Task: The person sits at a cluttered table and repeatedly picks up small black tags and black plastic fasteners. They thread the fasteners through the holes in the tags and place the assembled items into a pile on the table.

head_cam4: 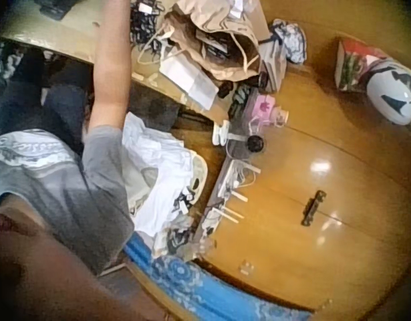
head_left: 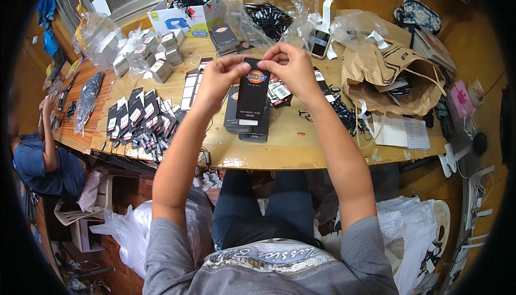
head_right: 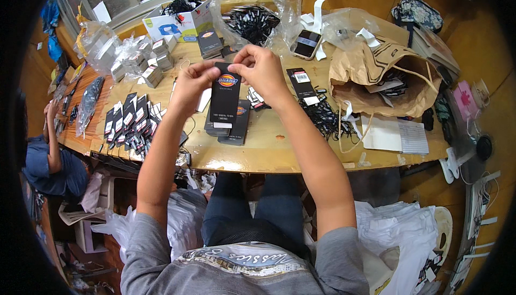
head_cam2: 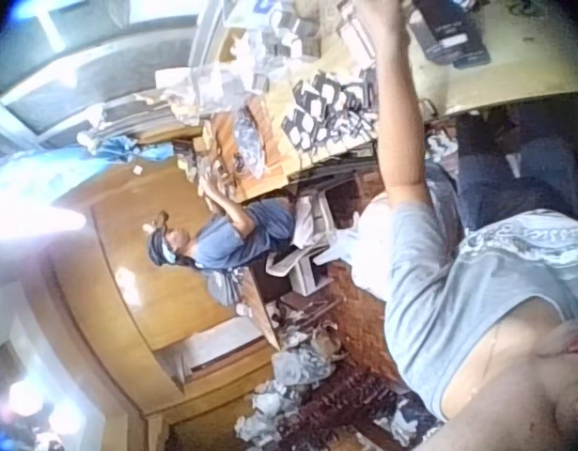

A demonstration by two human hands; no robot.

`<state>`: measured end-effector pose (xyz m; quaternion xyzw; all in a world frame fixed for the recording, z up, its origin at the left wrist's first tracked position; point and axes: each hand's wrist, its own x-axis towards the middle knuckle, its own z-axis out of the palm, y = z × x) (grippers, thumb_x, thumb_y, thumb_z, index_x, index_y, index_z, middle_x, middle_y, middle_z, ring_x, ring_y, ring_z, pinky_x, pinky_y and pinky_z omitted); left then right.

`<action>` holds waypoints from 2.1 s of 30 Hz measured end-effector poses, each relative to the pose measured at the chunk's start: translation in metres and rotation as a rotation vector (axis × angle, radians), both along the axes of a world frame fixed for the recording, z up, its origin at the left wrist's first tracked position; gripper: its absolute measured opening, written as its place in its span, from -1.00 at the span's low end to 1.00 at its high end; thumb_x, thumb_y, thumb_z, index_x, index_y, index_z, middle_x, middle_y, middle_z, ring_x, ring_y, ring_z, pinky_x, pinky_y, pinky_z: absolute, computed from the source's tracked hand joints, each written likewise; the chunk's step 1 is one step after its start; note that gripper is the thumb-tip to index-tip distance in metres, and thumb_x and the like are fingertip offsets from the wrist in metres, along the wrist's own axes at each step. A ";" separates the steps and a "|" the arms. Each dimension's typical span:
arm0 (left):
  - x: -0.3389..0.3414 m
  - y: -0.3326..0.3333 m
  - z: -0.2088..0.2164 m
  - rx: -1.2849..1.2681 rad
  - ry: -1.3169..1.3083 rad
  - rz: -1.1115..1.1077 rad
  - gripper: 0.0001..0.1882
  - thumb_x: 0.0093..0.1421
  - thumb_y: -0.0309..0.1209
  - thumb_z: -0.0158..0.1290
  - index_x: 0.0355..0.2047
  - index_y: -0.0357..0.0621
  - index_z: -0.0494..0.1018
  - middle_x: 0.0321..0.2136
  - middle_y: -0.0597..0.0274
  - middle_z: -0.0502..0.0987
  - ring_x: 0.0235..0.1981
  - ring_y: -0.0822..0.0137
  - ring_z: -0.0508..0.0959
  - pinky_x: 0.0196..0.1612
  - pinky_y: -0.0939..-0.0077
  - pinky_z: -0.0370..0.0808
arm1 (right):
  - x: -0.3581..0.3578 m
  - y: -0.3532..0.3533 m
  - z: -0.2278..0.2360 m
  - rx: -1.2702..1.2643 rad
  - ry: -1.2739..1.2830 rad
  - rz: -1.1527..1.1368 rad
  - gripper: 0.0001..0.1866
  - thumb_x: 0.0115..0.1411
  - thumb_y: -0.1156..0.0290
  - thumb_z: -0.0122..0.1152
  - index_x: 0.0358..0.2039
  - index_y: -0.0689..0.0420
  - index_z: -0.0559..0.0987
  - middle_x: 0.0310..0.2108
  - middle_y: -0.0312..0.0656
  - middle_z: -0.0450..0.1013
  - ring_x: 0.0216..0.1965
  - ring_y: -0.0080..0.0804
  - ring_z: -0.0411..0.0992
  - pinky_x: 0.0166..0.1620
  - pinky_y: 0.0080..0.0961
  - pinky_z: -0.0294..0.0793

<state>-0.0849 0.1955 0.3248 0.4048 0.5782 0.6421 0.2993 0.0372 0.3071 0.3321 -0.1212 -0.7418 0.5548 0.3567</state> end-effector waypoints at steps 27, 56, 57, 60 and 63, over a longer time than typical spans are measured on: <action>0.092 0.007 -0.038 0.212 -0.464 0.154 -0.63 -0.05 -0.62 0.03 -0.16 -0.31 0.33 -0.43 0.28 0.43 -0.46 0.58 0.38 -0.39 0.75 0.36 | 0.060 0.016 -0.006 0.149 -0.320 -0.007 -0.87 -0.13 0.46 0.21 -0.62 0.22 0.45 -0.67 -0.38 0.34 -0.62 -0.73 0.19 -0.54 -0.76 0.20; 0.078 -0.035 -0.041 0.185 -0.574 0.111 -0.65 -0.06 -0.58 0.06 -0.21 -0.34 0.33 -0.38 0.18 0.43 -0.37 0.47 0.43 -0.24 0.64 0.38 | 0.072 0.072 -0.048 0.667 -0.874 -0.044 -0.90 -0.25 0.56 0.16 -0.61 0.22 0.47 -0.54 -0.11 0.36 -0.42 -0.24 0.33 -0.34 -0.44 0.31; 0.078 -0.035 -0.041 0.185 -0.572 0.112 -0.65 -0.06 -0.58 0.06 -0.21 -0.34 0.33 -0.38 0.18 0.43 -0.37 0.47 0.43 -0.25 0.64 0.38 | 0.071 0.073 -0.051 0.722 -0.852 -0.037 -0.93 -0.24 0.56 0.13 -0.63 0.23 0.47 -0.57 -0.10 0.38 -0.44 -0.26 0.36 -0.37 -0.44 0.33; 0.081 -0.034 -0.040 0.182 -0.588 0.103 -0.66 -0.06 -0.58 0.06 -0.22 -0.34 0.33 -0.38 0.18 0.44 -0.38 0.47 0.43 -0.25 0.64 0.38 | 0.072 0.078 -0.057 0.872 -0.799 -0.026 -0.96 -0.23 0.56 0.08 -0.66 0.23 0.48 -0.63 -0.08 0.41 -0.51 -0.32 0.41 -0.43 -0.47 0.36; 0.081 -0.036 -0.043 0.191 -0.603 0.112 -0.68 -0.06 -0.58 0.06 -0.23 -0.34 0.34 -0.39 0.18 0.44 -0.39 0.47 0.44 -0.27 0.64 0.39 | 0.070 0.074 -0.043 0.785 -0.740 -0.001 -0.92 -0.23 0.52 0.13 -0.63 0.25 0.47 -0.64 -0.11 0.41 -0.54 -0.38 0.39 -0.43 -0.54 0.36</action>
